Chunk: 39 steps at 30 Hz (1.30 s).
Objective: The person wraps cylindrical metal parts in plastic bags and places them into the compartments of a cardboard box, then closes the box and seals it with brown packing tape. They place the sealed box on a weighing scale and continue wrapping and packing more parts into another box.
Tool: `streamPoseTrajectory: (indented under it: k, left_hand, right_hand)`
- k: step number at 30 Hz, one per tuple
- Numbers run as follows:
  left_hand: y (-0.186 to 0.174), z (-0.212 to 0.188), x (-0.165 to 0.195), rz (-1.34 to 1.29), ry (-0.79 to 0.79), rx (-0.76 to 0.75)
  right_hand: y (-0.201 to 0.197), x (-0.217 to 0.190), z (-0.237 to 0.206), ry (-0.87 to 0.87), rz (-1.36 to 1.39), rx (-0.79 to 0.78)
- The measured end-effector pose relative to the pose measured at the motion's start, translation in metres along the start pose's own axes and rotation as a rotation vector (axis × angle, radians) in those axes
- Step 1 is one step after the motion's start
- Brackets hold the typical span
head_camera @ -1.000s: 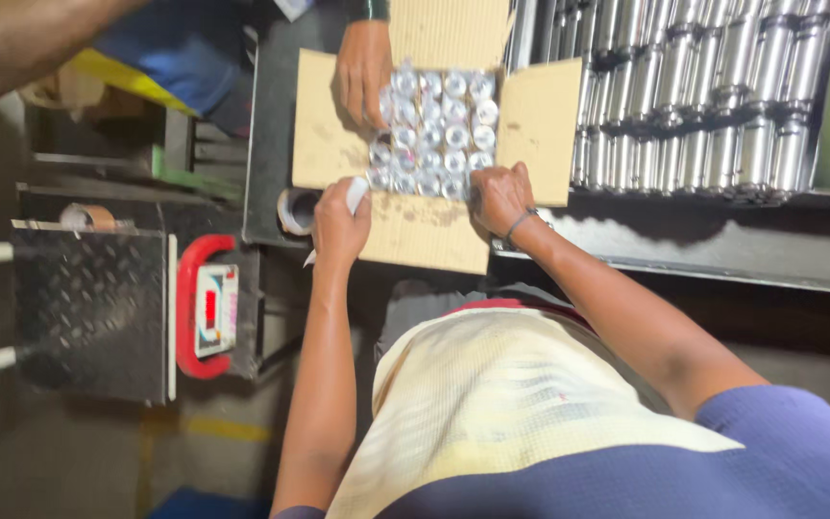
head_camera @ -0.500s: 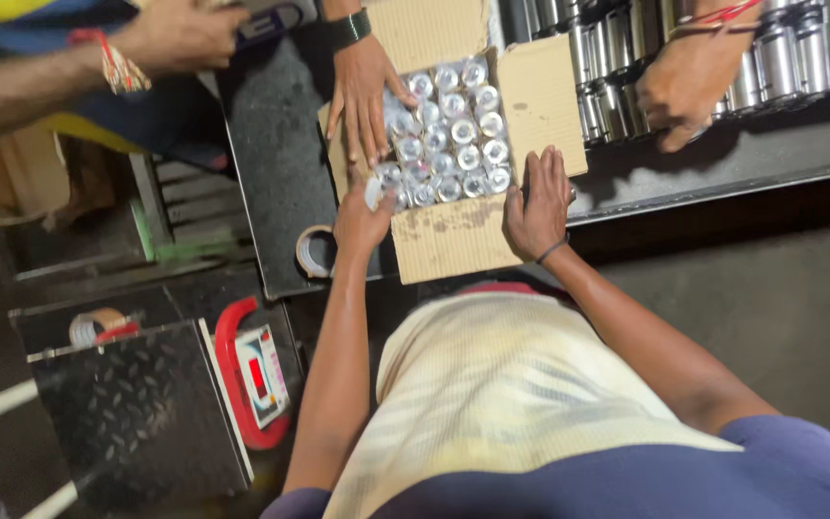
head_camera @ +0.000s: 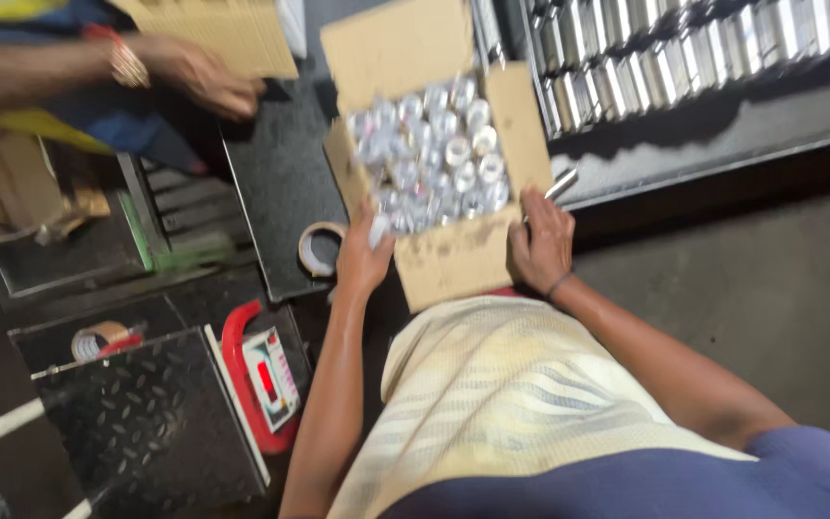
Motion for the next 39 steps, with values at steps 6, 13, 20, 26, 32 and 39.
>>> streamPoseTrajectory:
  k: [6, 13, 20, 26, 32, 39]
  left_hand:
    - [0.005, -0.022, -0.017, -0.076, -0.163, 0.044]
    - [0.001, -0.022, -0.009, -0.039, -0.145, 0.072]
    - [0.001, -0.022, -0.007, -0.191, -0.175, 0.047]
    - [0.012, -0.014, -0.012, -0.185, -0.17, -0.033]
    - [0.035, -0.002, 0.011, -0.168, 0.005, -0.026]
    - [0.048, -0.024, 0.006, -0.603, -0.622, 0.158]
  right_hand:
    - [0.004, 0.022, 0.043, 0.185, 0.247, -0.294]
    - [0.046, 0.03, 0.084, -0.07, 0.113, -0.585]
    - [0.046, 0.017, 0.1, -0.306, 0.108, -0.476]
    - [0.042, 0.014, 0.106, -0.361, 0.03, -0.52]
    - [0.022, 0.037, 0.112, -0.316, -0.012, -0.501]
    - [0.027, 0.053, 0.101, -0.151, -0.221, -0.458]
Point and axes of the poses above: each hand's wrist, its own z-axis towards the middle knuckle, its own y-axis out of the palm, x = y × z, the point moved 7 cm from there along z, towards the middle knuckle, and after that the axes turned 8 degrees about -z, right-handed, at the moved point
